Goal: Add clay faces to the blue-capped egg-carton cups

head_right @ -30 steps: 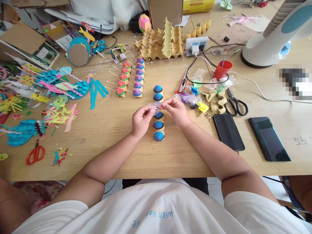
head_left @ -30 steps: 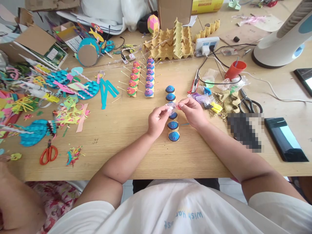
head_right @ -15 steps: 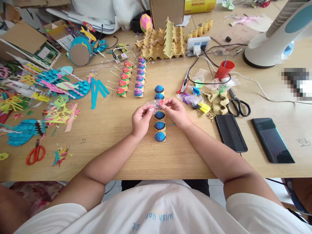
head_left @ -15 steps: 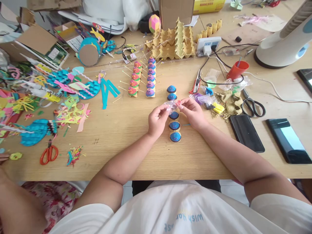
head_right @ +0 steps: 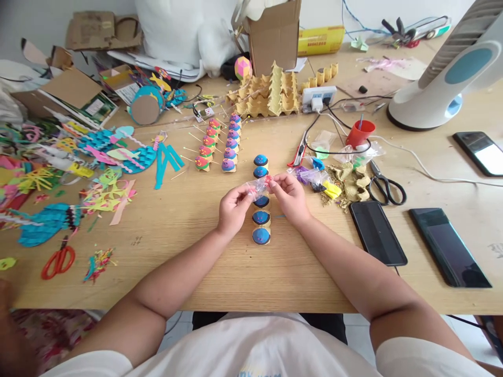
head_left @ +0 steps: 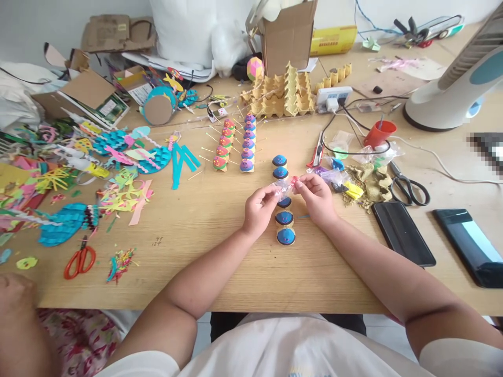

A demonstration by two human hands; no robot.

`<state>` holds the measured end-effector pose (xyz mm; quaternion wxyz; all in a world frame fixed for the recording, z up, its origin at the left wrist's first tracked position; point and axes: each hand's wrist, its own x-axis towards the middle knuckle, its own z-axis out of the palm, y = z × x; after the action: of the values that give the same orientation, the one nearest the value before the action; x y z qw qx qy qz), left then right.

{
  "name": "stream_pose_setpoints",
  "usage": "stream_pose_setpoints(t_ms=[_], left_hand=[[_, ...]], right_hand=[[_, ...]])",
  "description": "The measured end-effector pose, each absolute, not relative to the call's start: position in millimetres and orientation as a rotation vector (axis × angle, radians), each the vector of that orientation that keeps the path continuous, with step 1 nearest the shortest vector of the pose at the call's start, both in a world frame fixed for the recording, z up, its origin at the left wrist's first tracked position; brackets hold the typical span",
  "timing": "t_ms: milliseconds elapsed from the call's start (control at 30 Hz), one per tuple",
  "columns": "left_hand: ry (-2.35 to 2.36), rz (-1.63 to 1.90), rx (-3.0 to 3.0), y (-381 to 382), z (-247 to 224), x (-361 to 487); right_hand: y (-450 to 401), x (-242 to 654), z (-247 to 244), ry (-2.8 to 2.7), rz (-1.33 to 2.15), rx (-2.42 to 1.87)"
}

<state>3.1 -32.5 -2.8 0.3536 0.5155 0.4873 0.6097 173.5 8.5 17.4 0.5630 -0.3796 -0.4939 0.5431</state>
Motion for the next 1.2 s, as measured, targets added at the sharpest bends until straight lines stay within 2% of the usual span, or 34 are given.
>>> stream_pose_setpoints(t_ms=[1200], left_hand=[[1.213, 1.592, 1.154, -26.8, -7.3, 2.7]], right_hand=[[13.4, 176.0, 6.5, -1.142, 1.343, -0.88]])
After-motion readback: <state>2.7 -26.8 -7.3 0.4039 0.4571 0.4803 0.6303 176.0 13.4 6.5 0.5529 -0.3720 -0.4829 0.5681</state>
